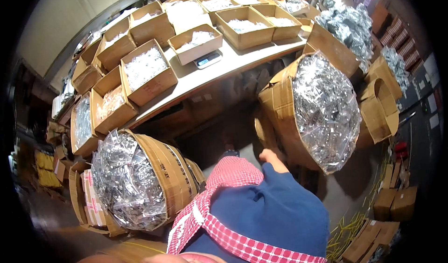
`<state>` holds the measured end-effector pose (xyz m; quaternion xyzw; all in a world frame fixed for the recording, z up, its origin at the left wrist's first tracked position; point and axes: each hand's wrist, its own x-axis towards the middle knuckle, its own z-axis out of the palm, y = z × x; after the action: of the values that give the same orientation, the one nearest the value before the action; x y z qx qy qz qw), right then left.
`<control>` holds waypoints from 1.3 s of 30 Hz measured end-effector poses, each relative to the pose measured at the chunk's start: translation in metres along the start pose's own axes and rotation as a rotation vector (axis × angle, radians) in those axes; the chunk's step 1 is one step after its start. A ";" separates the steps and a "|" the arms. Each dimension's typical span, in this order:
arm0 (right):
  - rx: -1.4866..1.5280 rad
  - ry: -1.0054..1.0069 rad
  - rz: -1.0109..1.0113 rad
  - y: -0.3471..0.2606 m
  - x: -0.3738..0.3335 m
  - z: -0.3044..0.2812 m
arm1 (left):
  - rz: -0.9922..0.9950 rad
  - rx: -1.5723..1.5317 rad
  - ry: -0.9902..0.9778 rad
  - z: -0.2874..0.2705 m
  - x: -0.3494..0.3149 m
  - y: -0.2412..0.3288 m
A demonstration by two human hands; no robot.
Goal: The person weighs small metal components in plastic bags using a digital scale and sorts them into different cardboard boxes.
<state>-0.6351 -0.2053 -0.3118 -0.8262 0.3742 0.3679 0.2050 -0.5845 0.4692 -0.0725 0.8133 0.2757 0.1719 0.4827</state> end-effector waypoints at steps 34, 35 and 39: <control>-0.253 -0.307 -0.655 -0.092 0.157 0.033 | -0.382 0.369 0.309 -0.254 -0.086 -0.240; -0.255 -0.327 -0.664 -0.077 0.186 0.041 | -0.383 0.377 0.322 -0.256 -0.085 -0.242; -0.225 -0.295 -0.732 -0.115 0.093 0.057 | -0.389 0.395 0.476 -0.287 -0.129 -0.184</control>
<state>-0.5306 -0.1405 -0.4116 -0.8604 -0.0208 0.4240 0.2821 -0.8951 0.6588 -0.1000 0.7604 0.5576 0.2048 0.2623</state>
